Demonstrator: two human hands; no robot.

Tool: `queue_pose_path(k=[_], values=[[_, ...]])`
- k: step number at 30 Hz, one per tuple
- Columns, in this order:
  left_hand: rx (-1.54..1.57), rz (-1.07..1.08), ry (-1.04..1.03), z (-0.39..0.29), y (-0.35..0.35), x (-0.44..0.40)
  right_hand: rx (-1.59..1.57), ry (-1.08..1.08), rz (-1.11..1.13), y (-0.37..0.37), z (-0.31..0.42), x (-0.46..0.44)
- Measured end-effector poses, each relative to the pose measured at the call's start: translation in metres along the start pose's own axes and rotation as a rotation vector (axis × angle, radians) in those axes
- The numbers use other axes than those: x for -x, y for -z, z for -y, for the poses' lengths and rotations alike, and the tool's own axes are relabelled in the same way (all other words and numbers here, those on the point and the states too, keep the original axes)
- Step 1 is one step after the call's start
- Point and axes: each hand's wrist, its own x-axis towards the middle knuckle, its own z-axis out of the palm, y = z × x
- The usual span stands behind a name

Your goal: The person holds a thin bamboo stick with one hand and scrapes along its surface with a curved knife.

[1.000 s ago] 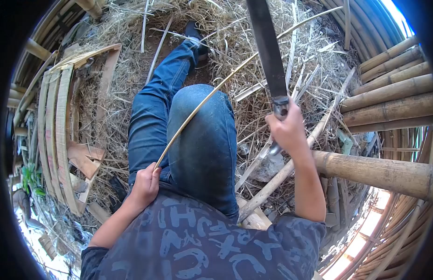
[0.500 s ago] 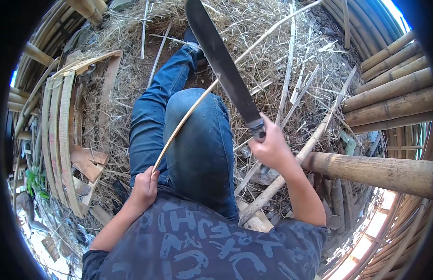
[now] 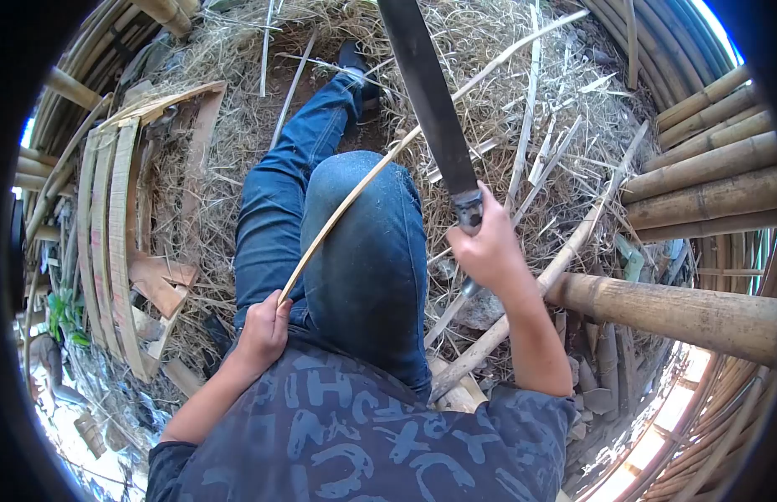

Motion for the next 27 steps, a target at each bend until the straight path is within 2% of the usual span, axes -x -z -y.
queue_pose_path(k=[1, 5, 8, 11, 20, 27], values=[[0.0, -0.013, -0.008, 0.0, -0.001, 0.0, -0.056, -0.055, -0.017, -0.004, -0.002, 0.002], [-0.001, 0.001, -0.011, 0.001, 0.0, 0.0, 0.208, 0.099, 0.224, -0.03, 0.0, 0.023], [-0.025, 0.02, 0.002, 0.002, 0.002, 0.002, 0.314, 0.172, 0.221, -0.039, 0.011, 0.025], [0.001, -0.007, 0.002, 0.001, 0.003, 0.002, 0.181, 0.091, 0.214, -0.042, 0.014, 0.026], [0.133, 0.017, 0.076, 0.0, 0.01, -0.001, 0.091, 0.132, 0.112, -0.051, 0.009, 0.017], [0.21, 0.113, 0.082, 0.009, 0.02, -0.009, 0.065, 0.107, 0.193, -0.045, -0.004, 0.006]])
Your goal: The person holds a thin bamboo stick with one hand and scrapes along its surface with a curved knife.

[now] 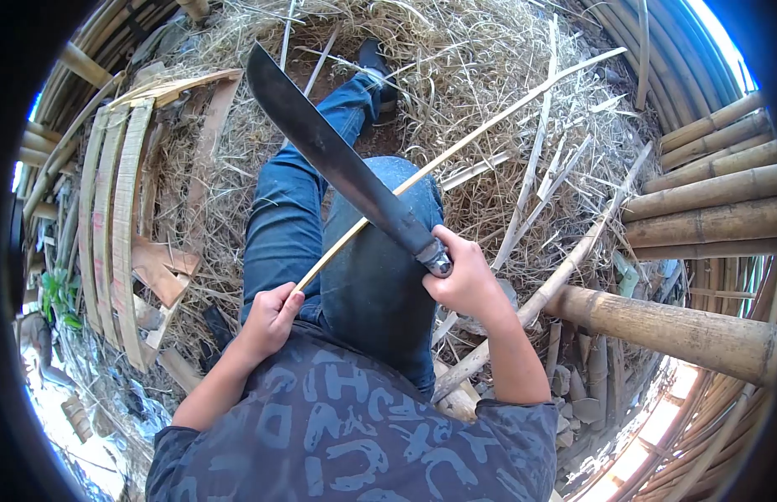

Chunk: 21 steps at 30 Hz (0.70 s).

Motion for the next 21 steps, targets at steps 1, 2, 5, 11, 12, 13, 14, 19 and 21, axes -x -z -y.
queue_pose_path(k=[1, 2, 5, 11, 12, 13, 14, 19, 21], values=[[0.01, 0.02, 0.003, 0.0, 0.002, -0.002, -0.027, 0.005, -0.005, 0.0, 0.0, 0.0], [0.008, 0.027, 0.002, -0.001, 0.005, -0.004, -0.03, 0.0, -0.01, 0.0, 0.002, -0.002], [-0.031, 0.03, -0.027, -0.003, 0.011, -0.008, -0.07, 0.0, 0.003, 0.001, 0.011, -0.004], [-0.061, 0.122, 0.018, -0.012, 0.028, -0.014, -0.016, 0.023, 0.045, 0.007, 0.002, -0.006], [-0.053, 0.137, 0.024, -0.012, 0.03, -0.016, -0.019, 0.051, 0.05, 0.006, 0.002, -0.007], [-0.045, 0.152, 0.031, -0.012, 0.032, -0.017, 0.006, 0.028, 0.047, 0.007, 0.005, -0.008], [-0.05, 0.167, 0.032, -0.012, 0.033, -0.017, -0.003, 0.017, 0.04, 0.006, 0.011, -0.007], [-0.029, 0.195, 0.044, -0.016, 0.043, -0.024, 0.016, 0.048, -0.054, 0.002, 0.019, -0.011], [-0.05, 0.202, 0.044, -0.02, 0.047, -0.028, 0.019, 0.066, -0.055, 0.001, 0.021, -0.012]])
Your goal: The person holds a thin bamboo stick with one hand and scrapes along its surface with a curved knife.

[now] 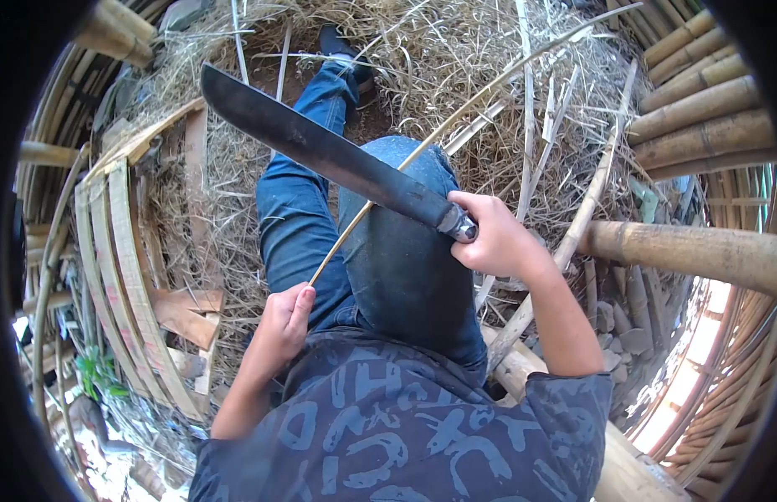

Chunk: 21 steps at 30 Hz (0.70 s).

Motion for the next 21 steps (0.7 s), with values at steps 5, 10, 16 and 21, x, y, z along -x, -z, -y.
queue_pose_path(k=[5, 10, 16, 21], values=[[-0.099, -0.02, 0.021, -0.014, 0.001, -0.009, -0.01, 0.004, -0.012, 0.001, 0.0, 0.004], [-0.207, -0.032, -0.007, -0.025, -0.002, -0.01, -0.078, -0.084, 0.031, 0.01, 0.024, 0.003], [-0.291, -0.102, -0.09, -0.039, -0.003, -0.019, 0.179, 0.049, -0.246, -0.007, 0.052, 0.004], [-0.411, -0.143, -0.205, -0.035, -0.009, -0.029, 0.447, 0.207, -0.391, -0.026, 0.047, 0.006]])
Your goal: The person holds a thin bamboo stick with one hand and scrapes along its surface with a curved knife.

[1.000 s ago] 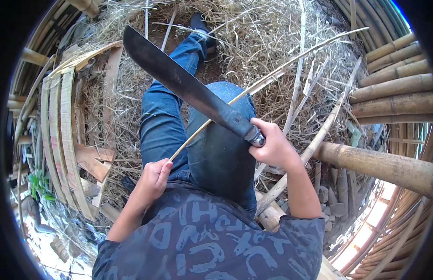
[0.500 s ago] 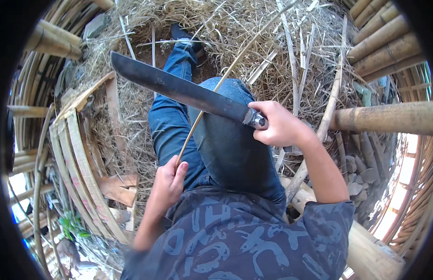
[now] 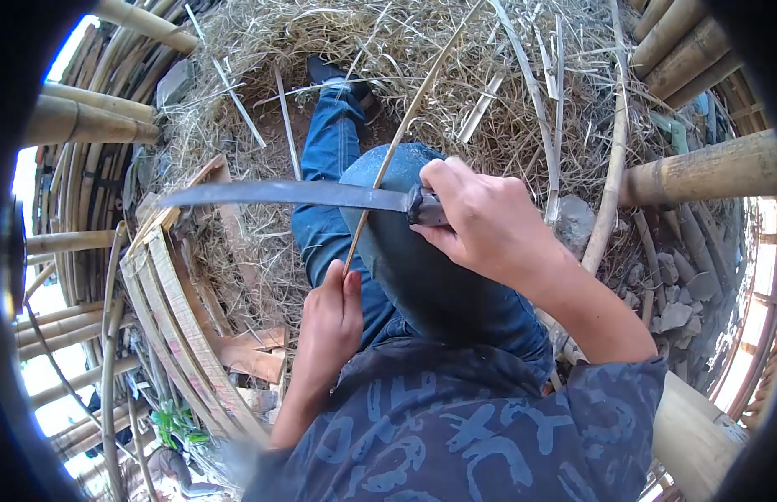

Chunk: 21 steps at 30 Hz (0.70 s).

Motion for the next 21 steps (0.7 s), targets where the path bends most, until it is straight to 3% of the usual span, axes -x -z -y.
queue_pose_path(k=[7, 21], values=[[-0.119, -0.029, -0.016, -0.008, -0.001, -0.003, 0.115, 0.115, 0.054, 0.0, -0.004, 0.001], [-0.083, 0.032, -0.009, -0.01, -0.003, -0.005, 0.18, 0.117, 0.033, -0.004, -0.024, 0.003]])
